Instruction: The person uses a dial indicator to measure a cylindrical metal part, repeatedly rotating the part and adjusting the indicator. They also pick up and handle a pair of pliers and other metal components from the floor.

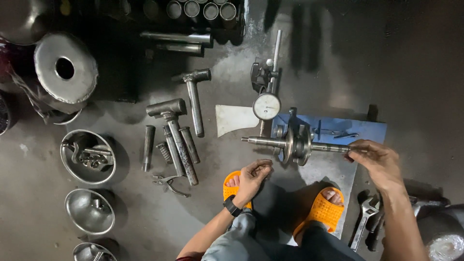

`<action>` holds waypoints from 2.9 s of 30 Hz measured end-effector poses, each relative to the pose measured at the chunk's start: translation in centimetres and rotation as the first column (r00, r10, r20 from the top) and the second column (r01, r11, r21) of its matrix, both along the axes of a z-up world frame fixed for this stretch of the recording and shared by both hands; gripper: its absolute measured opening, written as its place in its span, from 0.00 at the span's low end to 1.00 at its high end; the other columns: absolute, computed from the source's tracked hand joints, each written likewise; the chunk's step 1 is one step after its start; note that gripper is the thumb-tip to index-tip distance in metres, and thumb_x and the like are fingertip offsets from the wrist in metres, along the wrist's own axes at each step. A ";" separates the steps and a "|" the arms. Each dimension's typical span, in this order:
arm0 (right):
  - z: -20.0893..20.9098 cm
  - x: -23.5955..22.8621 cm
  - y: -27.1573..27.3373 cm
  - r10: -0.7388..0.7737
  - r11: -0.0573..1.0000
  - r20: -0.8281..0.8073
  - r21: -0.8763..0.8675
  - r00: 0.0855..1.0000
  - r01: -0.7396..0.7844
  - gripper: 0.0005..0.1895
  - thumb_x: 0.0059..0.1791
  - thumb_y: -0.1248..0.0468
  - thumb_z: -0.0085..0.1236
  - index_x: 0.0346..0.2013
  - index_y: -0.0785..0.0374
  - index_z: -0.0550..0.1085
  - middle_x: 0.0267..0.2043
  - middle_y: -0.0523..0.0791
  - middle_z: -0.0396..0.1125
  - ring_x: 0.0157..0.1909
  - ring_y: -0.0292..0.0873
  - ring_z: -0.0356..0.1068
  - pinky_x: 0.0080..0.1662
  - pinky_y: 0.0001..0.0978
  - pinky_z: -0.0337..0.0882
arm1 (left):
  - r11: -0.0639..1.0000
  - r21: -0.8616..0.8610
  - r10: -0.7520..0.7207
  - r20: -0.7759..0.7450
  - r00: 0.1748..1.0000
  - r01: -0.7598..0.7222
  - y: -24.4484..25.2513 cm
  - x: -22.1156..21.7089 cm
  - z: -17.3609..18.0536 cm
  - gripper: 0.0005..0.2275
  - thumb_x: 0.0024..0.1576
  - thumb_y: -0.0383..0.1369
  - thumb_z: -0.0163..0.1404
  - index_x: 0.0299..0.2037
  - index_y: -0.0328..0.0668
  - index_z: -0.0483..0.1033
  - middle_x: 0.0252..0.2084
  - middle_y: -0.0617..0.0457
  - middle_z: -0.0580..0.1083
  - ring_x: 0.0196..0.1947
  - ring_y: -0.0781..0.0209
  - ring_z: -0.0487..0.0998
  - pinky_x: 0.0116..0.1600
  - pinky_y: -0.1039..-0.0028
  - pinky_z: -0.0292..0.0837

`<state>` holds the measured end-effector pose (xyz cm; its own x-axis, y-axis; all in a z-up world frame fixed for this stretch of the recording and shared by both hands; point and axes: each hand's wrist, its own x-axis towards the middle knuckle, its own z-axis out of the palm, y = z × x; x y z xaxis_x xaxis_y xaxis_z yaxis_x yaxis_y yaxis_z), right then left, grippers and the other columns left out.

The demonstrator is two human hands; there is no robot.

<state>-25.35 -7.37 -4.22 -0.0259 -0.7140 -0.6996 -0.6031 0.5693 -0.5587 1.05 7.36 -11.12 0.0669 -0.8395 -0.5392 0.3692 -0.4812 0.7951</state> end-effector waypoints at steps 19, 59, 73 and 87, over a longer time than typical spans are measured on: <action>1.5 1.7 -0.7 -0.026 0.996 -0.146 0.081 0.989 0.038 0.09 0.50 0.64 0.42 0.39 0.56 0.72 0.50 0.45 0.66 0.59 0.50 0.58 0.56 0.63 0.51 | 0.999 0.045 -0.019 -0.009 1.000 0.020 0.4 0.3 -0.2 0.13 0.54 0.32 0.49 0.46 0.34 0.72 0.31 0.53 0.73 0.28 0.71 0.70 0.33 0.86 0.68; 1.7 1.8 -1.0 0.039 0.999 -0.031 0.018 0.999 -0.039 0.16 0.44 0.75 0.49 0.44 0.57 0.71 0.46 0.42 0.68 0.48 0.41 0.67 0.53 0.40 0.66 | 0.968 -0.174 0.194 0.072 0.978 -0.179 -4.3 0.8 1.6 0.04 0.54 0.28 0.48 0.31 0.36 0.69 0.29 0.53 0.68 0.25 0.65 0.70 0.32 0.78 0.71; 6.3 -3.1 4.1 0.315 0.825 -0.058 -0.478 0.947 -0.303 0.10 0.39 0.54 0.56 0.28 0.54 0.76 0.18 0.35 0.70 0.20 0.27 0.71 0.27 0.15 0.69 | 0.903 -0.350 0.325 0.176 0.929 -0.250 -6.9 -2.0 11.9 0.06 0.52 0.23 0.42 0.29 0.37 0.73 0.33 0.54 0.68 0.36 0.63 0.68 0.41 0.77 0.65; 9.6 2.6 4.9 0.149 0.962 0.887 -0.233 0.438 0.143 0.59 0.35 0.23 0.32 0.64 0.65 0.46 0.61 0.62 0.50 0.61 0.64 0.49 0.57 0.59 0.50 | 0.908 -0.363 0.034 -0.428 0.903 -0.207 -9.3 -8.0 16.1 0.16 0.59 0.43 0.37 0.35 0.34 0.62 0.24 0.38 0.70 0.38 0.42 0.76 0.58 0.50 0.57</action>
